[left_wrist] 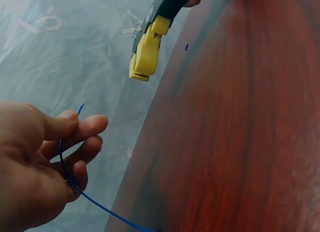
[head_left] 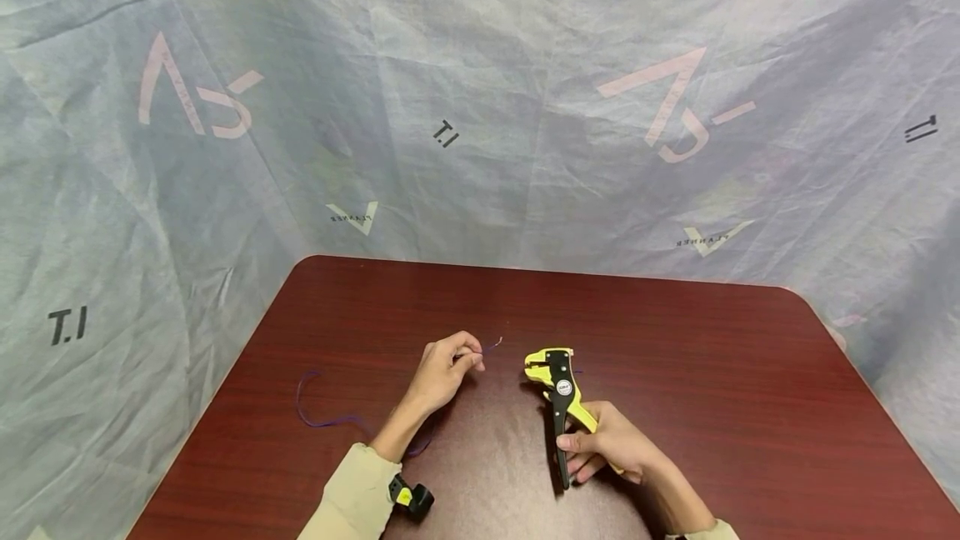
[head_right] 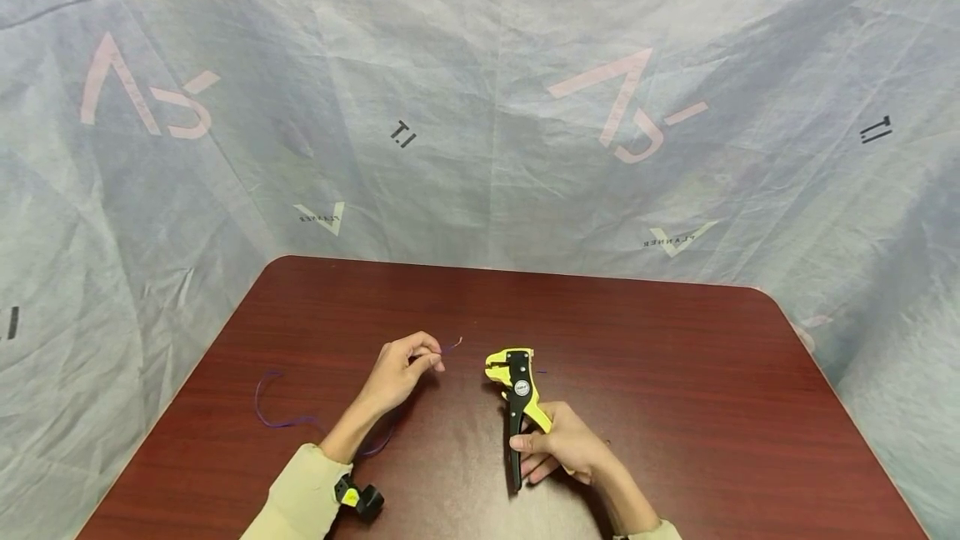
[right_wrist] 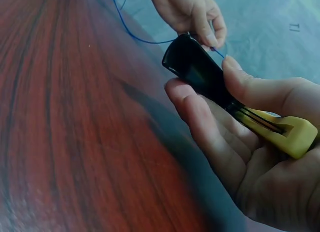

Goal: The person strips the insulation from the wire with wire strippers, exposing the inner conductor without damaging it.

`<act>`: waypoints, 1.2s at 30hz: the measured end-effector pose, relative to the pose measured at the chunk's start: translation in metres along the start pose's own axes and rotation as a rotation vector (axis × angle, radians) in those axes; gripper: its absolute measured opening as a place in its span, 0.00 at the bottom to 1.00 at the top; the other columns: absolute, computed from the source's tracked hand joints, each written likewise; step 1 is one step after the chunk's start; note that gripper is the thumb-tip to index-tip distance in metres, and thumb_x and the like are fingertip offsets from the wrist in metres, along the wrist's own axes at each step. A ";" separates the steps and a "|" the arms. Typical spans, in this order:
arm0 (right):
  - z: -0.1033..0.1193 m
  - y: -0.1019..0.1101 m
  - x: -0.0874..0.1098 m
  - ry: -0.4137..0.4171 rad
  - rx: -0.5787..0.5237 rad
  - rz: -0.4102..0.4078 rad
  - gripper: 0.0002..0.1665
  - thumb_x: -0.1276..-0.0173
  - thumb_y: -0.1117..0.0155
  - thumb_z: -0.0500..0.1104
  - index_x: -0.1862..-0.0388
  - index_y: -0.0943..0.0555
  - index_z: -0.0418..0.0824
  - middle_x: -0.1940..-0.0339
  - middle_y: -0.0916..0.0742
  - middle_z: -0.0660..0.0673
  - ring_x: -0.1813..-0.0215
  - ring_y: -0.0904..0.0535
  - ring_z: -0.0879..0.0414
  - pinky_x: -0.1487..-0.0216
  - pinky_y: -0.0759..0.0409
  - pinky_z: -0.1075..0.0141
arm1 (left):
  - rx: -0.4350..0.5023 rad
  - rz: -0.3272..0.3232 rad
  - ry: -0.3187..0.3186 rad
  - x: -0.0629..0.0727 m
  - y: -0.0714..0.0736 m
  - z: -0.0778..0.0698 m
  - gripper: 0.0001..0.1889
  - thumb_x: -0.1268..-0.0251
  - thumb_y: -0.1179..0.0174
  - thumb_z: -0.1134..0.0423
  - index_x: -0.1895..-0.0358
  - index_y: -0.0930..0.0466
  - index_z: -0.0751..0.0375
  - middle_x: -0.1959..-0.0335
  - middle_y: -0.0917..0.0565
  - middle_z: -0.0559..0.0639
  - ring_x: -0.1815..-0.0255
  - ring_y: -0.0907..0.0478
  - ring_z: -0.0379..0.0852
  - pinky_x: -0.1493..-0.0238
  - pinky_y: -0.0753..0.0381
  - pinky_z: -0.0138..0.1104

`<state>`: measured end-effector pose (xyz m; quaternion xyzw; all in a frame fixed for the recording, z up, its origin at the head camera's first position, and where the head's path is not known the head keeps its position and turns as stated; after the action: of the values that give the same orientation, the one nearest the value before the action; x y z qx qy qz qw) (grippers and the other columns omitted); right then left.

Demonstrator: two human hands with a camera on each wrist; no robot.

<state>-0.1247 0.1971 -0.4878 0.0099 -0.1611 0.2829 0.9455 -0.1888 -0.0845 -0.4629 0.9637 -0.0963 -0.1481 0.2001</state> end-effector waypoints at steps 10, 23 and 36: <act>-0.006 0.000 -0.003 -0.041 0.003 0.000 0.16 0.34 0.31 0.38 0.60 0.28 0.30 0.77 0.16 0.45 0.76 0.13 0.56 0.76 0.15 0.65 | -0.121 -0.013 0.004 0.000 -0.005 0.013 0.07 0.33 0.41 0.73 0.70 0.24 0.62 0.73 0.14 0.54 0.66 0.14 0.51 0.63 0.23 0.27; -0.005 0.006 -0.007 -0.080 0.021 0.033 0.15 0.31 0.33 0.41 0.60 0.28 0.32 0.75 0.15 0.45 0.75 0.13 0.57 0.75 0.15 0.65 | -0.179 0.020 0.048 0.000 -0.013 0.028 0.06 0.33 0.39 0.67 0.68 0.26 0.58 0.72 0.21 0.49 0.74 0.34 0.36 0.67 0.32 0.28; 0.009 0.005 0.001 -0.013 0.132 -0.123 0.17 0.31 0.40 0.31 0.50 0.29 0.19 0.69 0.16 0.41 0.70 0.15 0.56 0.66 0.13 0.62 | -0.251 -0.057 -0.068 0.002 -0.026 0.037 0.08 0.39 0.35 0.67 0.73 0.24 0.57 0.62 0.19 0.52 0.55 0.23 0.50 0.49 0.28 0.45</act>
<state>-0.1293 0.2009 -0.4795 0.0841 -0.1471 0.2341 0.9574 -0.1956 -0.0747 -0.5064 0.9279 -0.0561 -0.1970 0.3116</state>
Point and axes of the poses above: each hand's wrist, its own x-axis away from the middle knuckle, its own y-axis out of the back of the hand, z = x × y, the point moved 1 cm from there along -x, towards the middle knuckle
